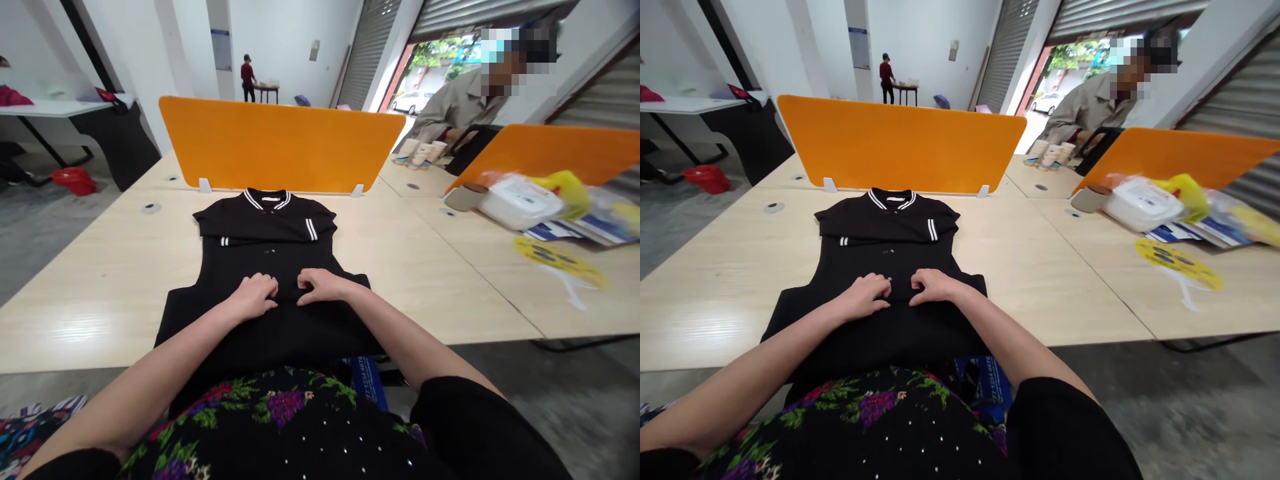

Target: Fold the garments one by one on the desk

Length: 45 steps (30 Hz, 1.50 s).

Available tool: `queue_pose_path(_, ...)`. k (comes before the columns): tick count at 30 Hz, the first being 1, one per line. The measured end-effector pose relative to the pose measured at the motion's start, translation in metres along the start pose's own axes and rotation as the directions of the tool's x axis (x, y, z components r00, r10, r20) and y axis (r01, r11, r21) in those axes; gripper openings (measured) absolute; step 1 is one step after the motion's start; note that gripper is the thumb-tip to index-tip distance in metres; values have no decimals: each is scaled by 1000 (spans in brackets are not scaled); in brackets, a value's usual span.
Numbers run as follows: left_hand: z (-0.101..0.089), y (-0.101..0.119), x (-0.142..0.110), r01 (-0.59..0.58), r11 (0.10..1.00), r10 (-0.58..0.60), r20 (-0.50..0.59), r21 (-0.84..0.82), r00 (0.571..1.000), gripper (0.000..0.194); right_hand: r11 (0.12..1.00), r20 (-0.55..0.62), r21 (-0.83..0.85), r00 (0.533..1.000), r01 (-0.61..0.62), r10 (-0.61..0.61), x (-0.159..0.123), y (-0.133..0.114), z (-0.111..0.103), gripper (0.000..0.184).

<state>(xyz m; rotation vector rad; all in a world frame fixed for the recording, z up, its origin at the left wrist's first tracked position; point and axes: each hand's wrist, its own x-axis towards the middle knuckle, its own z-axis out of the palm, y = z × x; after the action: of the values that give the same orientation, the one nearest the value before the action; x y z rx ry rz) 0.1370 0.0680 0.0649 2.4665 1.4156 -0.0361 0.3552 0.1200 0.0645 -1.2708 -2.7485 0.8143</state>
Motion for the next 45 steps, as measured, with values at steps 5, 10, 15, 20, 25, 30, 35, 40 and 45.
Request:
queue_pose_path(5, 2, 5, -3, -61, 998, 59, -69, -19, 996, 4, 993, -264, 43, 957, -111, 118, 16, 9, -6, 15)
queue_pose_path(10, 3, 5, -3, 16, 989, -18, -15, -145, 1000, 26, 965, -165, -40, 954, -260, 250, 40, 7, -10, 41)
queue_pose_path(15, -4, 2, 5, 83, 983, -68, 95, -164, 993, 35, 995, -134, 33, 986, -94, 98, 33, 2, -9, 6)
queue_pose_path(20, -9, 8, 4, -57, 981, 74, 85, -186, 994, 13, 999, -197, 49, 980, -22, 31, 15, -7, -7, 12)
queue_pose_path(25, -17, 22, -10, -87, 995, 91, 104, -40, 990, 11, 1000, -189, 4, 982, 27, -26, 13, -13, -7, 10)
queue_pose_path(30, -22, 29, -20, -90, 991, 97, 69, -97, 993, 8, 993, -104, 49, 989, 108, -103, 15, -18, -8, 9)
queue_pose_path(35, -22, 19, -20, 40, 772, 22, 88, -635, 996, 38, 955, 37, 222, 977, 195, -208, 5, -19, -14, 12)
queue_pose_path(40, -17, 16, -16, 75, 754, -93, 8, -653, 996, 21, 887, 73, 432, 974, 162, -214, -4, -18, -16, 14)
queue_pose_path(45, -7, 28, -23, -74, 969, -14, -349, -237, 937, 7, 918, 55, 346, 973, 192, -224, -10, -29, -16, 18)
